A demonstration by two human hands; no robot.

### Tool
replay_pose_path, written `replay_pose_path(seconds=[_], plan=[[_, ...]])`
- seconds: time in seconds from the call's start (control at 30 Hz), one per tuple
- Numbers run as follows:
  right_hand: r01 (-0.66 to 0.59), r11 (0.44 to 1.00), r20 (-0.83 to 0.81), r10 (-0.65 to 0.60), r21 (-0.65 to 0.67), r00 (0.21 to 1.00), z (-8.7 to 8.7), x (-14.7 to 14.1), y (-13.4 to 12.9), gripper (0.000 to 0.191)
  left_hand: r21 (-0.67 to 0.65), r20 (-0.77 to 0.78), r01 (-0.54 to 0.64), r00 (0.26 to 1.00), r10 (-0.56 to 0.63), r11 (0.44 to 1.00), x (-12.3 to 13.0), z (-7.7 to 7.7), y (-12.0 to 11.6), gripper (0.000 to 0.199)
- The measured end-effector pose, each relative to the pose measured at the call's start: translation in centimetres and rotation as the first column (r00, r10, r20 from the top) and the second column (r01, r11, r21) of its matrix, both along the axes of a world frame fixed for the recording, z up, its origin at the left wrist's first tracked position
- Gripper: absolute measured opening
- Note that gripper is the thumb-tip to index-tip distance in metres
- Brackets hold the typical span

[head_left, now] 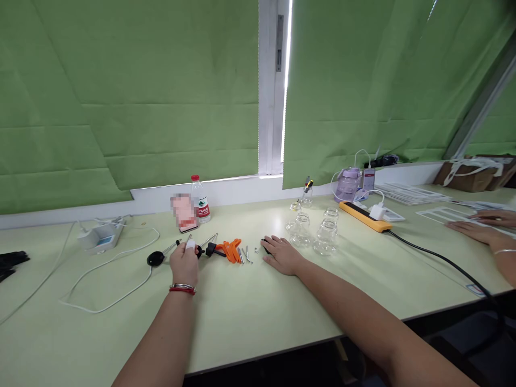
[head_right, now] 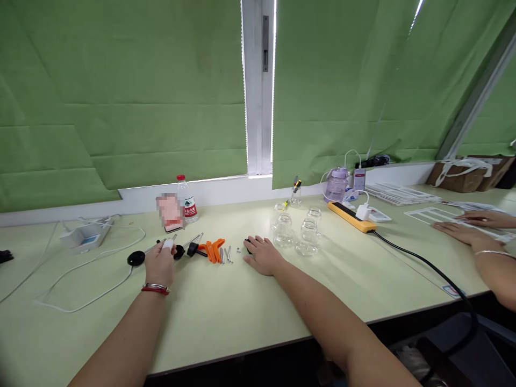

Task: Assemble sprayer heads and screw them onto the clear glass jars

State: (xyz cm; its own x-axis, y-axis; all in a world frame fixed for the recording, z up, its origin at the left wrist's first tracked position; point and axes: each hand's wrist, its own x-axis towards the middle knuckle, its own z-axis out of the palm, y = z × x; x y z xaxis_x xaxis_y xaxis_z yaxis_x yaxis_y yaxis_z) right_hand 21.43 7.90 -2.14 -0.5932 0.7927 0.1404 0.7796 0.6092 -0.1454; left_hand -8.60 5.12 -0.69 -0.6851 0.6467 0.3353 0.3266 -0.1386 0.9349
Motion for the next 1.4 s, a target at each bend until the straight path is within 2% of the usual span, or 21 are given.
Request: replay_pose_path(seconds=[0.17, 0.3, 0.43, 0.63, 0.87, 1.1, 1.4], plan=[[-0.001, 1.000, -0.009, 0.000, -0.024, 1.000, 0.0, 0.0, 0.4, 0.060, -0.043, 0.043, -0.175, 0.983, 0.177, 0.984, -1.9, 0.1, 0.3, 0.019], [0.008, 0.999, -0.022, -0.009, -0.053, 1.000, -0.1, 0.2, 0.2, 0.061, -0.092, -0.016, -0.225, 0.974, 0.224, 0.970, -2.3, -0.2, 0.4, 0.016], [0.026, 0.998, -0.023, -0.028, -0.059, 0.999, -0.2, 0.2, 0.1, 0.063, -0.140, -0.132, -0.186, 0.977, 0.167, 0.973, -2.1, -0.5, 0.3, 0.017], [0.052, 0.998, -0.060, -0.053, -0.025, 0.997, -0.3, 0.3, -0.1, 0.062, -0.273, -0.305, -0.138, 0.951, 0.050, 0.952, -2.3, -1.0, 0.3, 0.035], [0.077, 0.995, -0.120, -0.084, -0.062, 0.989, -0.3, 1.0, -0.5, 0.060, -0.395, -0.372, -0.101, 0.926, -0.058, 0.913, -2.5, -1.6, 0.7, 0.045], [0.077, 0.993, -0.134, -0.089, -0.092, 0.987, -0.3, 1.1, -0.6, 0.060, -0.447, -0.394, -0.080, 0.912, -0.116, 0.891, -2.9, -2.1, 0.9, 0.041], [0.078, 0.991, -0.120, -0.090, -0.108, 0.989, -0.2, 1.1, -0.6, 0.059, -0.461, -0.374, -0.063, 0.918, -0.130, 0.885, -3.0, -2.3, 1.2, 0.023]])
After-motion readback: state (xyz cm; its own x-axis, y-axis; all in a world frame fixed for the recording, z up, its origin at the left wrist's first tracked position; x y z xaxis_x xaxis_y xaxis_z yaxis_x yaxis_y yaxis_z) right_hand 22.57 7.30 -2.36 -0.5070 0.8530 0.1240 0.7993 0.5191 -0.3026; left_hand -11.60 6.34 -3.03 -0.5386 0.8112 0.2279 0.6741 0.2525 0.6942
